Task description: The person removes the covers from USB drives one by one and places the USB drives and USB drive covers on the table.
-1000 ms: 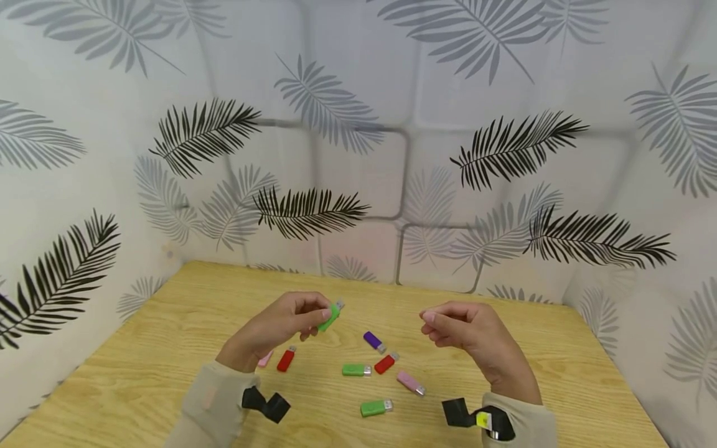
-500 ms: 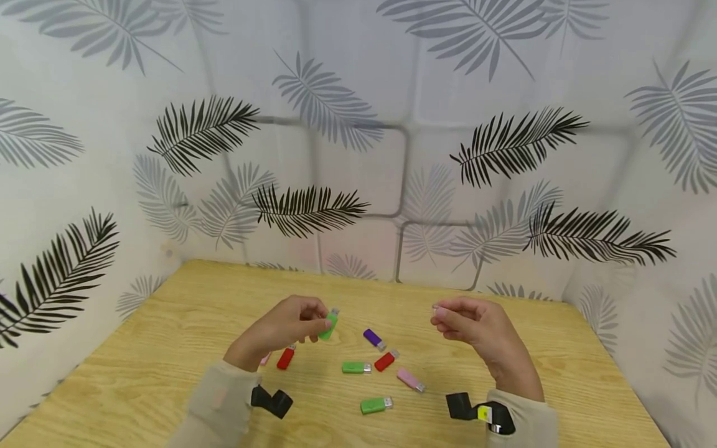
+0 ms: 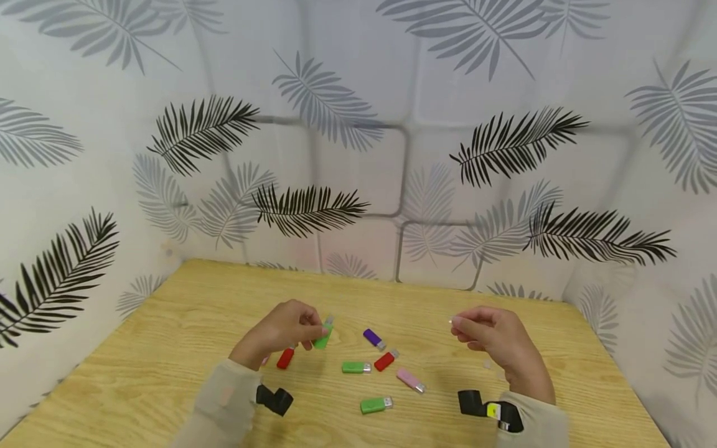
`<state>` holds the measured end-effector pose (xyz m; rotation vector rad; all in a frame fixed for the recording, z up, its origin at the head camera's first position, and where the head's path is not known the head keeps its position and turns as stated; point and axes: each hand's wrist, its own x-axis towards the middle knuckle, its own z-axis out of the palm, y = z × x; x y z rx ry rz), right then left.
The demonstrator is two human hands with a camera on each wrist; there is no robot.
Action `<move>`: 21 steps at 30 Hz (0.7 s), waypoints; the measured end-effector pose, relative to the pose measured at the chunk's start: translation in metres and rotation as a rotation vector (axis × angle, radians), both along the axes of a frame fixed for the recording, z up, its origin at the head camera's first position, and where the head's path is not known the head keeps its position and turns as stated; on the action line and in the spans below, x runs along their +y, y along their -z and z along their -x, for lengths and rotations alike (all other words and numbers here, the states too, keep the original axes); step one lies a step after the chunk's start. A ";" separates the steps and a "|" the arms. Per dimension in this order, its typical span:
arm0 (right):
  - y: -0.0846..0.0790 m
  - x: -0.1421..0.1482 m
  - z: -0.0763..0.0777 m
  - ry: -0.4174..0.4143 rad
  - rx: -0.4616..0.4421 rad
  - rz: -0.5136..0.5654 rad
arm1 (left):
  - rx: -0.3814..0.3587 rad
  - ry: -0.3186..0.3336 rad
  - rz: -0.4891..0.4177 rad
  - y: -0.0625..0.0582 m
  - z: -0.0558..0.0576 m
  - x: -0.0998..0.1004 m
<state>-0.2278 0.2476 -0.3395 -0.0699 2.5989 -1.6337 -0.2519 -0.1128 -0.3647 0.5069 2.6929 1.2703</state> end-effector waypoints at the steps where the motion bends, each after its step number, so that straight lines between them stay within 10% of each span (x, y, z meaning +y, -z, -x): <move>1: 0.001 0.001 0.000 0.006 -0.005 -0.035 | -0.005 -0.012 0.016 0.001 0.000 0.000; 21: 0.016 0.018 0.005 0.063 -0.131 -0.220 | 0.043 -0.067 0.205 0.011 0.004 -0.003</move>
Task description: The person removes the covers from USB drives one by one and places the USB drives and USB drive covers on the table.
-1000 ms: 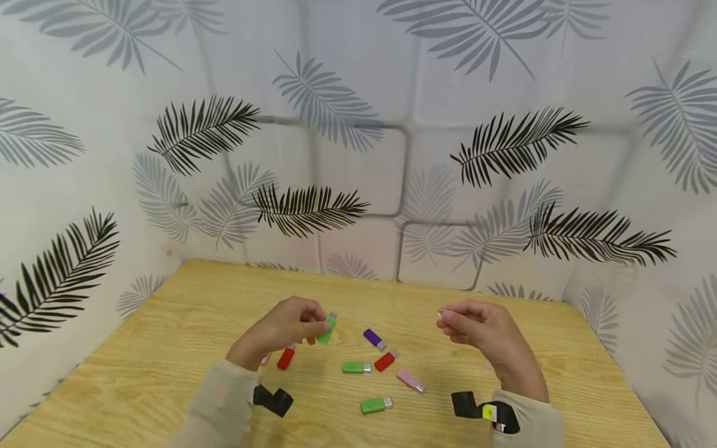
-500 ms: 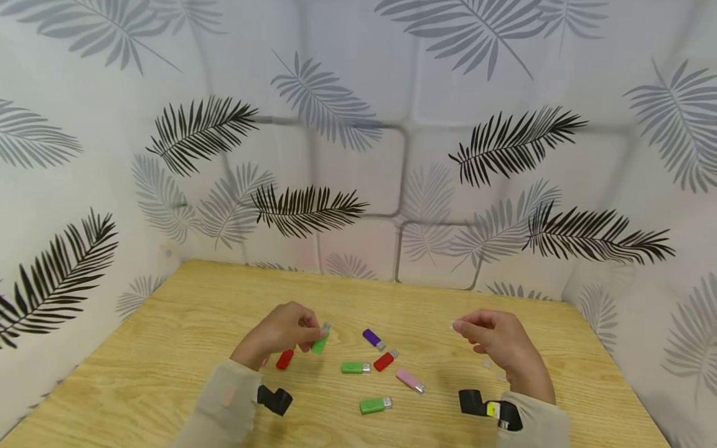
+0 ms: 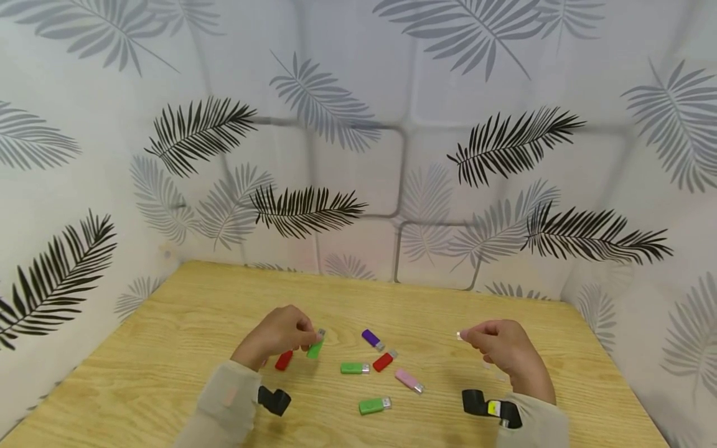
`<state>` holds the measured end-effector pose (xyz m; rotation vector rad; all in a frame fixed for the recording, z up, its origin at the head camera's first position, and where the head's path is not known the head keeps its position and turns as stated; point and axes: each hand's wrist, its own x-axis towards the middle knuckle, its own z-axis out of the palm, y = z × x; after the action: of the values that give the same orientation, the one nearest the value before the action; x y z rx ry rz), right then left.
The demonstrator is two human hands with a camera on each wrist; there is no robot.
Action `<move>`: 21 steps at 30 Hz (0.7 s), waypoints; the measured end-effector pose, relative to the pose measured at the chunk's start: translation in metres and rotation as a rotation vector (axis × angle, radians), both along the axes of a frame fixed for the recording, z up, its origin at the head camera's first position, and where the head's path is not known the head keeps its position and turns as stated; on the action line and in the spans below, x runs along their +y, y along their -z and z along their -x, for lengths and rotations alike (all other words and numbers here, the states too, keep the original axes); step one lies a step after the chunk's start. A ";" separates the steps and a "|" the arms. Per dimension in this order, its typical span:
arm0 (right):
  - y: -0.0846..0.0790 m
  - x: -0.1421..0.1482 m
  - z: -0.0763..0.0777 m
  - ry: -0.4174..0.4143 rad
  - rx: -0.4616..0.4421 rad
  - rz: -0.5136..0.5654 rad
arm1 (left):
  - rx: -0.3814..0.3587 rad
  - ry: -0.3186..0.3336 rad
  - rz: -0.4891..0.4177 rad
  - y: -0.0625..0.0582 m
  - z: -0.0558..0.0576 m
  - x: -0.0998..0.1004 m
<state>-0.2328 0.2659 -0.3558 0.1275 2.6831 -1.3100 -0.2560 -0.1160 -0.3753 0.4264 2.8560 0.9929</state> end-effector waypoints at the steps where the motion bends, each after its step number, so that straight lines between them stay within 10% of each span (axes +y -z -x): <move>1: 0.001 0.001 0.000 0.002 -0.005 -0.002 | 0.000 -0.003 0.006 0.000 0.000 0.000; 21: 0.016 0.008 0.003 0.051 -0.073 -0.004 | 0.017 -0.035 0.147 0.012 0.001 -0.001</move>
<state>-0.2362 0.2737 -0.3713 0.2410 2.6379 -1.2880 -0.2571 -0.1172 -0.3870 0.3744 2.9361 0.7810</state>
